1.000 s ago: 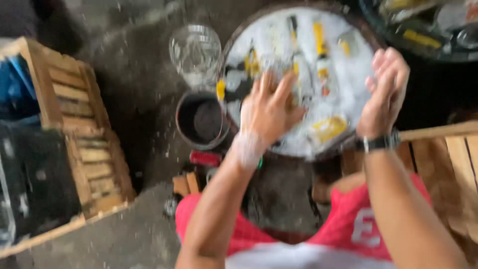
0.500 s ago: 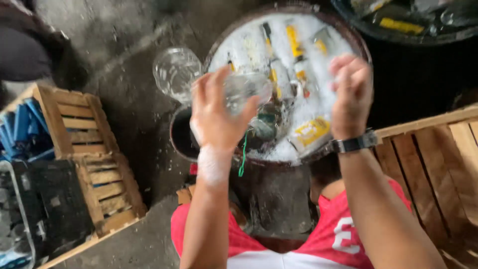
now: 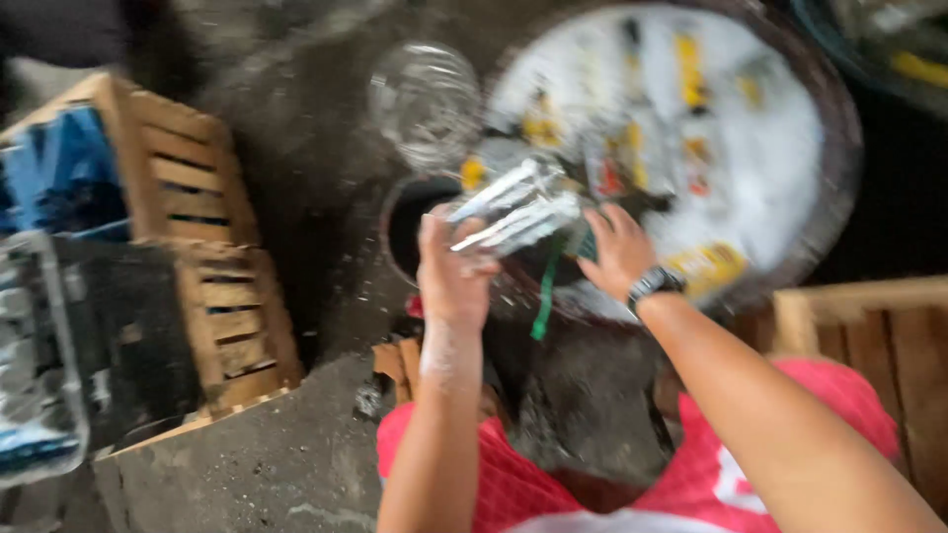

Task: Washing glass cups in a basin of soapy water using a brush and sponge

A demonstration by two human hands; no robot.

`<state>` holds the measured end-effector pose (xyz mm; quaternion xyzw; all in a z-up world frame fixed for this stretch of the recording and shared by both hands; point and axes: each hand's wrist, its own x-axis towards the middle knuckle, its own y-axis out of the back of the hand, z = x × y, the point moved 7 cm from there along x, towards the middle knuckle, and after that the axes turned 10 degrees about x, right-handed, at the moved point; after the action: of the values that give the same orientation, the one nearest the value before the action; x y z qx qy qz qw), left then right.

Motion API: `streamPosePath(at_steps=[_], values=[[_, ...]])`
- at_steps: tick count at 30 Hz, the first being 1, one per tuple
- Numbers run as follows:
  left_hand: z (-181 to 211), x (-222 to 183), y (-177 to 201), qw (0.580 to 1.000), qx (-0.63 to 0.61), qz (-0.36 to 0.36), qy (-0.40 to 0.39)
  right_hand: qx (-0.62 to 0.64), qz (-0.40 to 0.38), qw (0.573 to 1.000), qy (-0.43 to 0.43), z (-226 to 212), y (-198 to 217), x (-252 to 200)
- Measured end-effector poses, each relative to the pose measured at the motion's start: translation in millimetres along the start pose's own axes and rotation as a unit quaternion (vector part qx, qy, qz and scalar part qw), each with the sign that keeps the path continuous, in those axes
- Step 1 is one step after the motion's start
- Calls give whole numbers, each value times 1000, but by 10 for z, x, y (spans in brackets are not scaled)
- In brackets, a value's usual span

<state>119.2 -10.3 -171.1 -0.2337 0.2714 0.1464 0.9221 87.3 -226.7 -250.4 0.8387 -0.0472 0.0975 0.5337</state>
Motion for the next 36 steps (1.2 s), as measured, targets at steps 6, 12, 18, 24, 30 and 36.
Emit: streamPosePath(at_steps=[6,12,18,24,30,36], values=[[137,-13,-245,952,-198,-225,54,-41,-182,979,-87,190,-431,-48],[499,-343,-361,911,-249,-329,-26,-48,-175,974,-134,221,-485,-92],[707,-534,-423,891,-295,-342,-43,-43,-177,969,-170,175,-456,-130],[839,-580,-338,905,-276,-322,-37,-67,-153,965,-205,697,-733,-284],[413,-44,-221,929,-152,-337,31,56,-95,943,-314,1408,-840,-331],[-354,492,-14,957,279,-76,12,389,82,713,-577,1538,-504,-348]])
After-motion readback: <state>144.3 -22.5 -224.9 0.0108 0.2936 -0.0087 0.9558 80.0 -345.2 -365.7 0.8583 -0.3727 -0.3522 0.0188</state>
